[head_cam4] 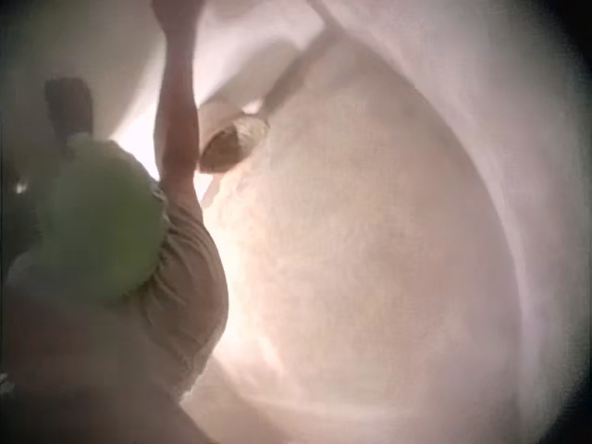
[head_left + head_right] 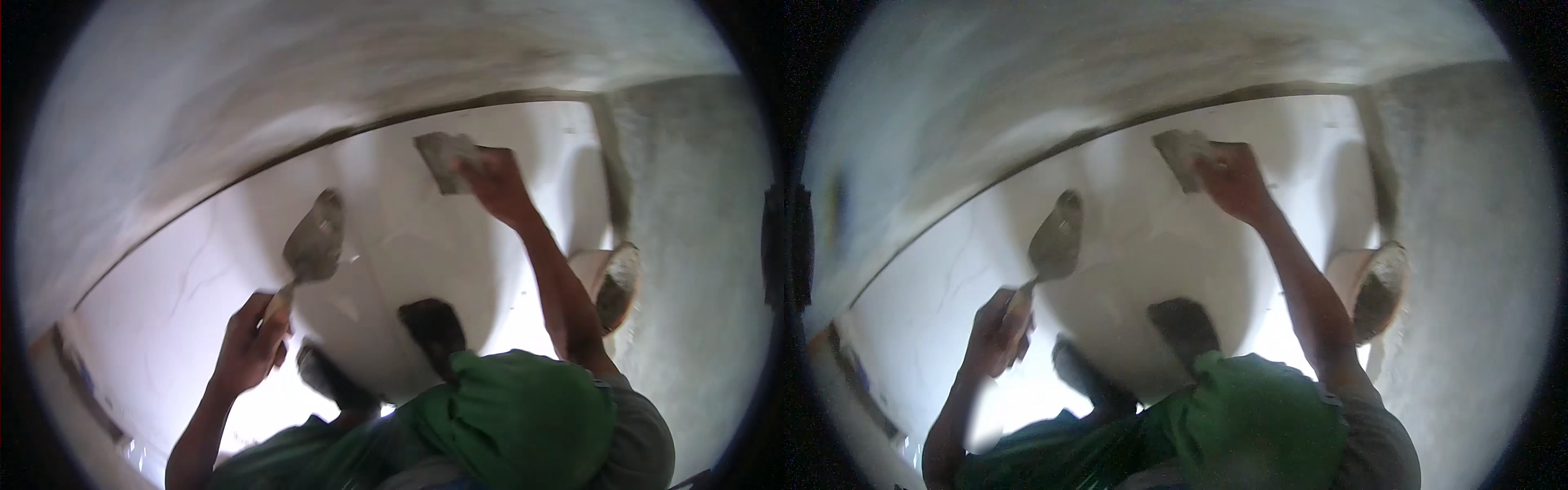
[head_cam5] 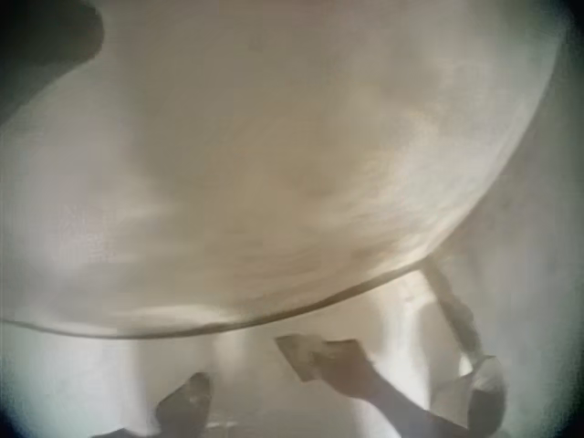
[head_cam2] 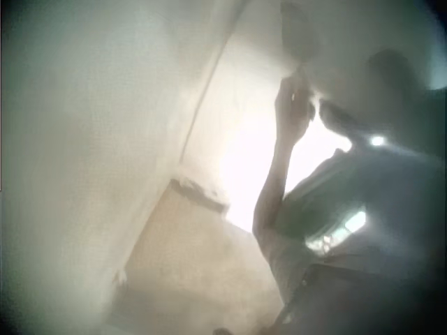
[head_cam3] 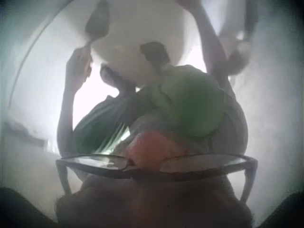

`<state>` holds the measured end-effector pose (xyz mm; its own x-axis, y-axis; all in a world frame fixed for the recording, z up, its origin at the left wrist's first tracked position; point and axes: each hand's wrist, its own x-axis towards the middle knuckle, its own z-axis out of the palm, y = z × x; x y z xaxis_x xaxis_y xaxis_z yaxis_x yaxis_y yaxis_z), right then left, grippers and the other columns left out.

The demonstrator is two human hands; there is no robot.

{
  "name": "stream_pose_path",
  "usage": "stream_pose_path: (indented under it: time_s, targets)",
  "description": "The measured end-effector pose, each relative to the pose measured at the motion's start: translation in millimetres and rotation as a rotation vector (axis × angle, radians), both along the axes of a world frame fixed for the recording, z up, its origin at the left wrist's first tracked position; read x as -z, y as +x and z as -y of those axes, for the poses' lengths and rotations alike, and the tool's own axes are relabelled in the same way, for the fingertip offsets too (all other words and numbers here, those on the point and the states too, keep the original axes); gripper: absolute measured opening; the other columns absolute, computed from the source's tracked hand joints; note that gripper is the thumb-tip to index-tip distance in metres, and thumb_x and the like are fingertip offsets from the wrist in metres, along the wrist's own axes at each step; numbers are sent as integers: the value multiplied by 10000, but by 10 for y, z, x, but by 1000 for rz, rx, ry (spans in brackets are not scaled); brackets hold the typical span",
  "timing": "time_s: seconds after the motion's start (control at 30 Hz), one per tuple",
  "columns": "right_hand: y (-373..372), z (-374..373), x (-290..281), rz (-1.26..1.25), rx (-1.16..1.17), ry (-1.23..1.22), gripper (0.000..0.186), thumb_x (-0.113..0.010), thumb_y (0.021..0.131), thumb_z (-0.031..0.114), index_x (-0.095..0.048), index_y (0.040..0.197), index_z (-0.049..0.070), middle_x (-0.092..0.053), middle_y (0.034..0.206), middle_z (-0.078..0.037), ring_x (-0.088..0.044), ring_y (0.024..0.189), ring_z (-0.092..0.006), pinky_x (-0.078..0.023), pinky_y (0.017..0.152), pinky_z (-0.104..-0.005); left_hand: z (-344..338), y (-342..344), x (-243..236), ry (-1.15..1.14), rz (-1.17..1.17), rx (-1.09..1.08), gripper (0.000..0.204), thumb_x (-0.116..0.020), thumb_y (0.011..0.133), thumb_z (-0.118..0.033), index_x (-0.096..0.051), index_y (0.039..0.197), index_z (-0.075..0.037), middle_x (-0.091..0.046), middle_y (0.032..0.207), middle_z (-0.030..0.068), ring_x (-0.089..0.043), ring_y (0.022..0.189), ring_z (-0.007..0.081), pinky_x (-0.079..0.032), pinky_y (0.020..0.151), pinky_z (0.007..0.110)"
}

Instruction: The person applies mortar to the junction between white tiles and a concrete wall using a trowel and a small scraper, scooping material from a bucket and smoothing it into the gap.

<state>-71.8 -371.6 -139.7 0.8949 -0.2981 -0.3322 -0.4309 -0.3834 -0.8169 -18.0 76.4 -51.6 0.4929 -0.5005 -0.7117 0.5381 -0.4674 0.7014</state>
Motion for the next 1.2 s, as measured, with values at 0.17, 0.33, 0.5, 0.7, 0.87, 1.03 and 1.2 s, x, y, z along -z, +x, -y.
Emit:
stream_pose_path:
  time_s: [0.17,0.33,0.5,0.7,0.87,1.03,1.2]
  targets:
    - [-355,-972,-211,45,295,625,196,-684,1004,166,-749,1044,-15,-743,908,-44,-686,810,-144,-558,763,-327,64,-37,-140,183,218,73,384,-575,1140,-328,-549,1340,-1,-622,888,31,-590,593,86,-488,526,272]
    - [-372,-1574,-78,35,537,1057,226,-700,974,108,-707,1158,-23,-727,1095,-93,-698,974,-178,-557,873,-344,224,-68,-84,232,420,135,453,-628,1119,-344,-486,1391,-11,-667,897,130,-672,712,197,-555,656,371]
    - [-359,-1620,-95,8,678,1329,271,-697,953,55,-670,1208,-33,-700,1205,-127,-693,1115,-221,-572,921,-377,523,-330,72,154,827,277,485,-636,1058,-152,-421,1466,-2,-669,1106,248,-707,903,424,-580,791,495]
    - [-324,-1260,-176,155,776,1481,301,-696,955,46,-639,1237,-44,-691,1269,-134,-680,1179,-244,-529,1093,-400,741,-499,130,161,801,402,537,-670,1035,-99,-402,1484,26,-593,1240,277,-704,913,513,-605,776,545]
    - [-407,-902,-152,271,736,1516,335,-682,971,47,-623,1283,-62,-684,1296,-139,-671,1226,-258,-522,1125,-407,658,-469,261,186,934,552,527,-655,1040,-114,-421,1502,-19,-584,1291,242,-714,885,483,-620,756,545]
    - [-430,-448,-177,353,813,1279,325,-673,988,55,-621,1286,-63,-680,1321,-146,-679,1224,-270,-531,1122,-417,490,-487,377,181,849,628,510,-631,1046,-182,-453,1501,-32,-585,1322,242,-708,937,501,-616,796,559]
    - [-492,254,264,342,864,950,311,-663,998,63,-626,1280,-61,-682,1322,-149,-676,1237,-283,-557,1105,-449,416,-432,277,224,696,525,494,-684,1013,-127,-468,1443,-13,-638,1303,265,-689,1155,491,-592,931,534]
